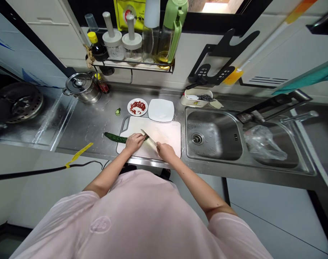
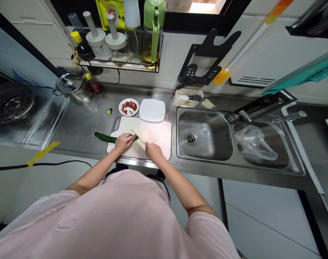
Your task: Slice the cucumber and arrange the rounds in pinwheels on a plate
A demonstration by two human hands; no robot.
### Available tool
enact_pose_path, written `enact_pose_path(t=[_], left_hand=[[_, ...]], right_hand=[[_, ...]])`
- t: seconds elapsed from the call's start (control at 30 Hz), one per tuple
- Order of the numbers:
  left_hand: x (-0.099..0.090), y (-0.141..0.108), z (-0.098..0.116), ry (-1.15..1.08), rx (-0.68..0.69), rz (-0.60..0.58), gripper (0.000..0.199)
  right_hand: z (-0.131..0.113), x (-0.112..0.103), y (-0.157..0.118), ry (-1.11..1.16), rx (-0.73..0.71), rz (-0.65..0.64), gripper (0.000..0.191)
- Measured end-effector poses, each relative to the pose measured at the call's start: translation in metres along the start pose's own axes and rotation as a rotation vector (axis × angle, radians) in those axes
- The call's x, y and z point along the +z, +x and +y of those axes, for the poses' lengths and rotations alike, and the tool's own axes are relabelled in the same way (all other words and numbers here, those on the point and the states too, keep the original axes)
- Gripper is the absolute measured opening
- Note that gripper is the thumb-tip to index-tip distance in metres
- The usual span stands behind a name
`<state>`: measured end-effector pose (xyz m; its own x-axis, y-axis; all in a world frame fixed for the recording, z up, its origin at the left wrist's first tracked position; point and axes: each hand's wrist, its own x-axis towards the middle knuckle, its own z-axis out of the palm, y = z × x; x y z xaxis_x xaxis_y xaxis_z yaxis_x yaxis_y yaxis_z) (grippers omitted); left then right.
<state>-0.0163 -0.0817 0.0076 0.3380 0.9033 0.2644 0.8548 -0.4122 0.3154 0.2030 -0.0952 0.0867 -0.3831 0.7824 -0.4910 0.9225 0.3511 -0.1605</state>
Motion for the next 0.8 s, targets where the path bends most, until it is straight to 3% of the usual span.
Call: enact_pose_path(t=[0.8], left_hand=[[0.0, 0.0, 0.001, -0.008, 0.003, 0.016, 0.027]], right_hand=[[-0.02, -0.009, 0.038, 0.033, -0.028, 0.052, 0.03]])
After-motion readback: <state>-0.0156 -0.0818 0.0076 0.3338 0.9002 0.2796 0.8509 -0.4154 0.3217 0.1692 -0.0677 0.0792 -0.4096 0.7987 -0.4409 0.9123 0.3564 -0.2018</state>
